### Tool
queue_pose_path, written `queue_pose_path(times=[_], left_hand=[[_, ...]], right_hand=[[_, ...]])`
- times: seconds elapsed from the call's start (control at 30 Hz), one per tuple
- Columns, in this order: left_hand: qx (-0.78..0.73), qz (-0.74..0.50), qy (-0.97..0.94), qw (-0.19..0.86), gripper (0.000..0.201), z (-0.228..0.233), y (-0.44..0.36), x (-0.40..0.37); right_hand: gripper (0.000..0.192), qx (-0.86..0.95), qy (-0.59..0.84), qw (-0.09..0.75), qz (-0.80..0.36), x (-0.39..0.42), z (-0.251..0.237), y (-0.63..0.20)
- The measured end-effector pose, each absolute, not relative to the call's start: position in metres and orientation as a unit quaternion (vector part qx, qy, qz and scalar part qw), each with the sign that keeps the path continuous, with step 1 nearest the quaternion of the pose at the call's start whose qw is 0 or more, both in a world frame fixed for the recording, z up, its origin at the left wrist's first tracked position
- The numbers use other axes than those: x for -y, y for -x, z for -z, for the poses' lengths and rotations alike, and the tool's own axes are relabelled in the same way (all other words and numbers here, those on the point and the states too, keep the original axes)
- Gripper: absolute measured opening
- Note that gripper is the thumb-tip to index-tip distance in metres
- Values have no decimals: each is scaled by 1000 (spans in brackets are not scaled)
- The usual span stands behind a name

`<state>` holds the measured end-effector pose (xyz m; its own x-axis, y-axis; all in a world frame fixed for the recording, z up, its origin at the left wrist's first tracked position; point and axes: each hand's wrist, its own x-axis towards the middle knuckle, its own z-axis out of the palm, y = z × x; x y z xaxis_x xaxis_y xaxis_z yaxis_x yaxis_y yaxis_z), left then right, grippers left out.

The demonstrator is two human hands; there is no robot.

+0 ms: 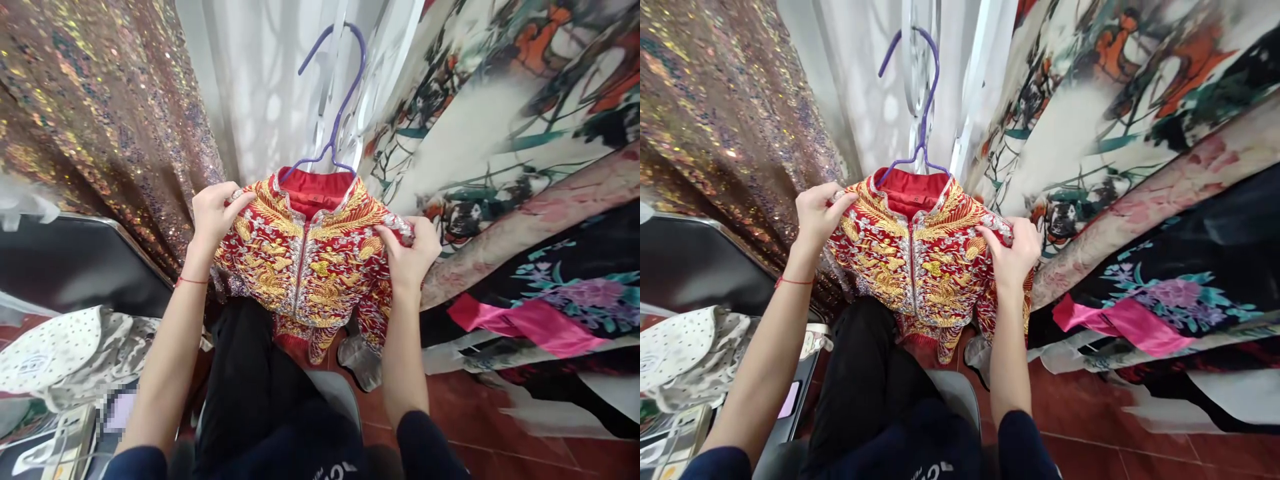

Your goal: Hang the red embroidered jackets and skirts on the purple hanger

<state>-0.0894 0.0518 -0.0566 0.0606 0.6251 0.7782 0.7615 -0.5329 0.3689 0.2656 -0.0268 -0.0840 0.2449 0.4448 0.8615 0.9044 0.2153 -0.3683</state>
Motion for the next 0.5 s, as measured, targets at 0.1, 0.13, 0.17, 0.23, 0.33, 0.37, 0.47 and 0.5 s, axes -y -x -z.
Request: queue_pose_path(times=[0.1, 0.13, 0.17, 0.23, 0.33, 0.37, 0.47, 0.5], left_hand=[[463, 515, 716, 94, 62, 33, 85, -34], [457, 526, 710, 102, 62, 24, 84, -31], [454, 533, 706, 105, 62, 17, 84, -30], [454, 530, 710, 93, 59, 8, 87, -34], [467, 471, 748, 22, 54, 16, 95, -45], [473, 455, 755, 4, 54, 24, 97, -47], [510, 464, 724, 16, 57, 47, 99, -46], [522, 478, 706, 32, 57, 53, 98, -42]], right_hand=[[60, 564, 575, 552, 213, 18, 61, -273], [61, 557, 574, 558, 219, 16, 53, -273], [61, 554, 573, 562, 223, 14, 48, -273], [60, 562, 571, 559, 212, 12, 42, -272], [58, 604, 580, 526, 145, 10, 51, -270], [58, 611, 584, 518, 128, 9, 57, -269], [55, 604, 591, 522, 116, 7, 74, -269], [53, 600, 589, 528, 119, 5, 77, -270]])
